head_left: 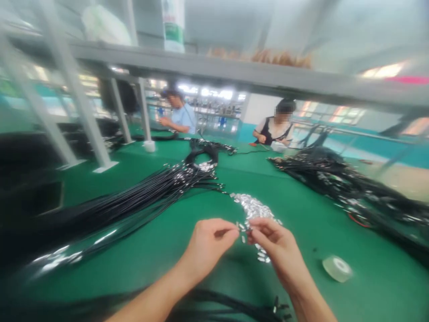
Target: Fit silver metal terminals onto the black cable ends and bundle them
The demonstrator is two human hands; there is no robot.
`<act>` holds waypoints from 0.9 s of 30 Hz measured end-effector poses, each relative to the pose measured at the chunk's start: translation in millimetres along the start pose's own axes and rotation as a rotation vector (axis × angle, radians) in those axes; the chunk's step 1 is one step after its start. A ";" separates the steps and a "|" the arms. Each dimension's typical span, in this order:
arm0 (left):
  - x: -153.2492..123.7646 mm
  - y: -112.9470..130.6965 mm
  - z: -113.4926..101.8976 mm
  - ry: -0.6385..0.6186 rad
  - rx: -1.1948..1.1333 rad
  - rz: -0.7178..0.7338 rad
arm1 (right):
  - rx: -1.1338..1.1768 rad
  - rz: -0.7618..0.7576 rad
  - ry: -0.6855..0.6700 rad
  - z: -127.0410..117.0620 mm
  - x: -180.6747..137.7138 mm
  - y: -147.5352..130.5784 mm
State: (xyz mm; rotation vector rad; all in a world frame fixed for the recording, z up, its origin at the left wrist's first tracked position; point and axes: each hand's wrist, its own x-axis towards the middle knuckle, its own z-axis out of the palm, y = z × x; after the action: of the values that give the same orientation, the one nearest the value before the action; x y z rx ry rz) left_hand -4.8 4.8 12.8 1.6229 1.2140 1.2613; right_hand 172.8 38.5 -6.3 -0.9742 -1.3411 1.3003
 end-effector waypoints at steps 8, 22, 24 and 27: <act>-3.0 0.4 -2.1 -0.008 0.111 -0.077 | 0.072 -0.034 -0.040 1.6 1.7 -2.9; -5.1 0.7 -1.4 -0.006 0.306 0.006 | -0.404 -0.474 -0.042 0.5 -5.3 -6.5; -6.1 1.3 -1.8 -0.027 0.236 -0.029 | -0.330 -0.398 -0.034 1.9 -5.6 -6.0; -6.9 0.2 -0.7 -0.047 0.102 -0.117 | -0.147 -0.180 -0.025 3.1 -5.2 -5.9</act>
State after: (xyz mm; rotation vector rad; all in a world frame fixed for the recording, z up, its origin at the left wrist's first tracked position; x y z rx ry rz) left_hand -5.9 -1.9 11.2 1.6191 1.3429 1.0982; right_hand 171.3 32.2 -0.8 -0.9155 -1.5241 1.0932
